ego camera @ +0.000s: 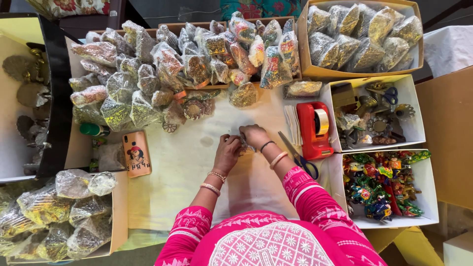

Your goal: The person wraps small decorative items in bubble wrap on a table. They pick up a piece of bubble wrap, place a decoration on it, and fold the wrap around the item. The wrapped items are then placed into a cardboard box.

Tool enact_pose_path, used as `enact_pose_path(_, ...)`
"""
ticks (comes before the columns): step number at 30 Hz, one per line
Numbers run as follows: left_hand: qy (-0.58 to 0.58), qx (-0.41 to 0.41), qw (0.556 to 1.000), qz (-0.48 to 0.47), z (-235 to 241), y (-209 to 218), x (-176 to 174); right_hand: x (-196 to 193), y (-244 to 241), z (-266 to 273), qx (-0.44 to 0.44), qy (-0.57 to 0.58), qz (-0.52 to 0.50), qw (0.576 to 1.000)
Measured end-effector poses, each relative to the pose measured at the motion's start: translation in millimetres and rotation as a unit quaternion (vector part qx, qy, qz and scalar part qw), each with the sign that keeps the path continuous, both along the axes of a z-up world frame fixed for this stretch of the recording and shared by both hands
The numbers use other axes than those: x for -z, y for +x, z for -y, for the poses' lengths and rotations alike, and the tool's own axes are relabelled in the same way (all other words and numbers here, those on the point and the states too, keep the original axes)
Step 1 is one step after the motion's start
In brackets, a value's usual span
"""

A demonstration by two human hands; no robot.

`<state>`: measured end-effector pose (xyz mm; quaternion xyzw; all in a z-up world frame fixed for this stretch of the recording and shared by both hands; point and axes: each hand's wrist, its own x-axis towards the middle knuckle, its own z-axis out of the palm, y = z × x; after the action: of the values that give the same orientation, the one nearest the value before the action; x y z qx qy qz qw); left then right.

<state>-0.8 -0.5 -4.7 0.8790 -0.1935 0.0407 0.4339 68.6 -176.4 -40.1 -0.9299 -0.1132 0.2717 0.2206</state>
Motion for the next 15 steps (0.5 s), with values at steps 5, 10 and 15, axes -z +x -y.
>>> enact_pose_path(5,-0.005,-0.01,1.0,0.004,-1.3,-1.2,-1.4,16.2,-9.6,24.7,0.09,0.067,0.099,0.989)
enact_pose_path(10,-0.016,-0.035,0.999,-0.025,-0.2,-3.8,-4.9,-47.3,-32.5,70.7,0.247,0.242,0.17,0.923)
enact_pose_path(15,-0.014,-0.058,0.997,-0.04,1.7,-3.8,9.0,-109.5,-75.9,108.7,0.303,0.213,0.244,0.896)
